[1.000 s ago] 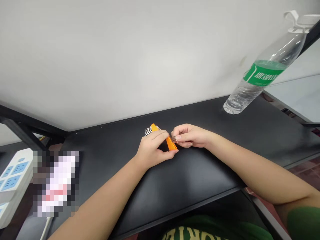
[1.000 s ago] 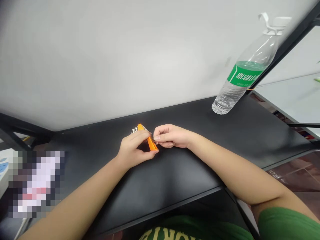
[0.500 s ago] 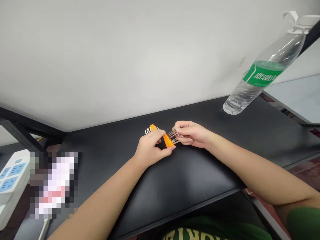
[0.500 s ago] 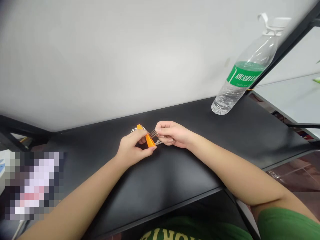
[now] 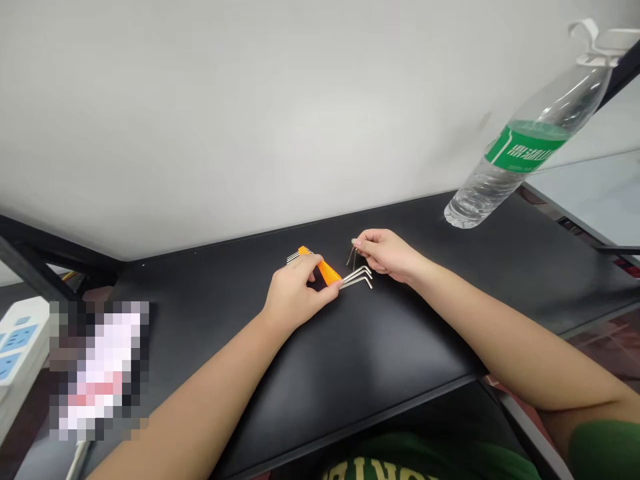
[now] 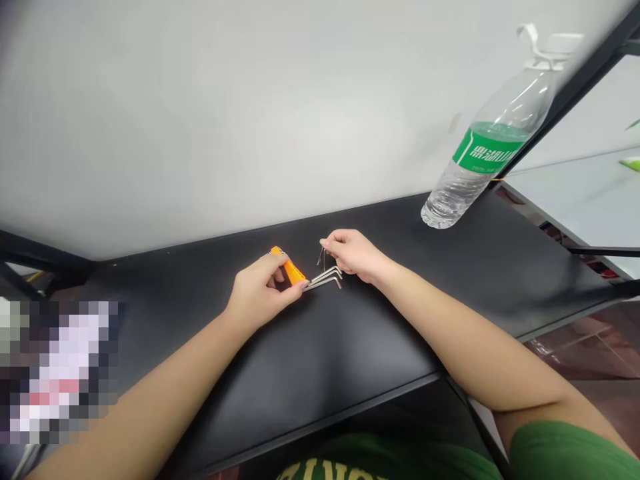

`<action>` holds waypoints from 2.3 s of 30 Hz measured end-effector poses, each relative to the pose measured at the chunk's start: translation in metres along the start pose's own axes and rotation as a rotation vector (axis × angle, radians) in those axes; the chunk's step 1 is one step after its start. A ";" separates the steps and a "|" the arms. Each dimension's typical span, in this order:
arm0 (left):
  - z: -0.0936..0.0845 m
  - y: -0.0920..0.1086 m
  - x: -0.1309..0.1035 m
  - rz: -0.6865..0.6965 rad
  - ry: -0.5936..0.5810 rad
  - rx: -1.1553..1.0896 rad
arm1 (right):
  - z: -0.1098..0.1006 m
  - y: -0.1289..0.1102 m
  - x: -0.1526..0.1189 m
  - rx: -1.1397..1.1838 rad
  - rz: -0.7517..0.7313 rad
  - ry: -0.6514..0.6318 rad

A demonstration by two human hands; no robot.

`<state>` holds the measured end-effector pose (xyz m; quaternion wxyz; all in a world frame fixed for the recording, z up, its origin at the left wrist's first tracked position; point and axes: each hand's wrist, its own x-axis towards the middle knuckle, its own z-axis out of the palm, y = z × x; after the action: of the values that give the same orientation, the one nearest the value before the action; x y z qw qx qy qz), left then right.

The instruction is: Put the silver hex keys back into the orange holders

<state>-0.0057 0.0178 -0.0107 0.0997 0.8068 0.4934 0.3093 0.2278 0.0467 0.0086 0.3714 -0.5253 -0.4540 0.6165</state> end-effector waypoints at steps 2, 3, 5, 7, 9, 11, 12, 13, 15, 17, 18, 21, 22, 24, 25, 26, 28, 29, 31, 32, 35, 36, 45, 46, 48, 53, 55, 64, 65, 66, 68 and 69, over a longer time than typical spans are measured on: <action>0.000 0.000 0.000 0.005 0.003 -0.002 | -0.001 0.000 0.002 -0.005 0.009 0.019; 0.000 0.000 0.000 0.008 0.005 -0.002 | -0.002 -0.001 0.004 -0.012 0.012 0.029; 0.001 -0.001 0.000 0.017 0.010 -0.003 | -0.005 0.000 0.007 -0.062 0.016 0.050; 0.000 0.000 0.000 0.023 0.016 -0.004 | -0.009 0.002 0.010 -0.200 -0.018 0.072; 0.000 0.000 0.000 0.028 0.020 -0.004 | -0.014 0.003 0.013 -0.433 -0.102 0.090; -0.001 0.001 0.000 0.026 0.018 -0.004 | -0.018 0.004 0.014 -0.669 -0.202 0.105; -0.001 0.001 0.000 0.022 0.015 -0.004 | -0.020 0.005 0.015 -0.762 -0.239 0.112; -0.001 0.001 0.000 0.020 0.013 -0.005 | -0.022 0.005 0.015 -0.834 -0.264 0.117; -0.001 0.002 0.000 0.013 0.013 -0.009 | -0.023 0.005 0.015 -0.941 -0.297 0.121; 0.000 0.001 0.000 0.010 0.014 -0.013 | -0.023 0.006 0.015 -1.052 -0.332 0.113; 0.000 0.001 0.000 0.012 0.014 -0.013 | -0.023 0.006 0.015 -1.110 -0.351 0.107; 0.000 0.001 0.000 0.019 0.019 -0.012 | -0.023 0.007 0.014 -1.279 -0.385 0.094; 0.000 0.000 0.000 0.021 0.021 -0.012 | -0.022 0.008 0.014 -1.328 -0.381 0.095; 0.000 0.000 0.000 0.019 0.020 -0.010 | -0.023 0.009 0.012 -1.416 -0.361 0.105; 0.000 0.001 -0.001 0.019 0.017 -0.008 | -0.023 0.009 0.011 -1.454 -0.353 0.112; 0.000 0.001 -0.001 0.020 0.013 -0.005 | -0.023 0.008 0.010 -1.486 -0.349 0.115; -0.001 0.001 -0.001 0.015 0.007 -0.003 | -0.025 0.007 0.009 -1.530 -0.350 0.110; -0.001 0.001 -0.001 0.013 0.003 -0.005 | -0.026 0.006 0.008 -1.541 -0.351 0.102; -0.002 0.001 -0.001 0.007 -0.004 -0.011 | -0.029 0.003 0.006 -1.540 -0.351 0.089; -0.002 0.001 -0.001 0.005 -0.005 -0.013 | -0.032 0.002 0.005 -1.533 -0.348 0.087; -0.003 0.001 -0.001 0.006 -0.005 -0.011 | -0.041 -0.003 0.003 -1.483 -0.348 0.104; -0.003 0.001 -0.001 0.006 -0.004 -0.007 | -0.045 -0.004 0.002 -1.446 -0.362 0.097; -0.002 -0.001 -0.002 0.031 -0.009 -0.007 | -0.050 0.005 0.008 -1.216 -0.696 -0.181; -0.003 -0.001 -0.002 0.031 -0.009 -0.007 | -0.047 0.005 0.009 -1.222 -0.708 -0.188; -0.003 -0.001 -0.002 0.026 -0.016 -0.009 | -0.041 0.004 0.009 -1.230 -0.706 -0.191; -0.004 0.000 -0.001 0.006 -0.024 -0.011 | -0.033 -0.003 0.002 -1.313 -0.628 -0.166; -0.004 0.000 -0.001 0.009 -0.024 -0.008 | -0.031 -0.005 -0.003 -1.348 -0.577 -0.160; -0.002 0.001 -0.001 0.018 -0.011 -0.012 | -0.012 -0.014 -0.031 -1.408 -0.448 -0.239; -0.002 0.001 -0.002 0.025 -0.018 -0.017 | -0.009 -0.014 -0.035 -1.418 -0.451 -0.236; -0.002 0.000 -0.002 0.028 -0.015 -0.021 | -0.006 -0.013 -0.038 -1.446 -0.463 -0.226; -0.001 -0.001 -0.003 0.034 -0.012 -0.020 | -0.001 -0.011 -0.043 -1.511 -0.489 -0.217; -0.001 -0.001 -0.003 0.036 -0.010 -0.020 | 0.001 -0.010 -0.044 -1.538 -0.501 -0.213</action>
<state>-0.0079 0.0156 -0.0115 0.1046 0.8160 0.4752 0.3121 0.2340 0.0087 0.0322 -0.0115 -0.4548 -0.8871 0.0779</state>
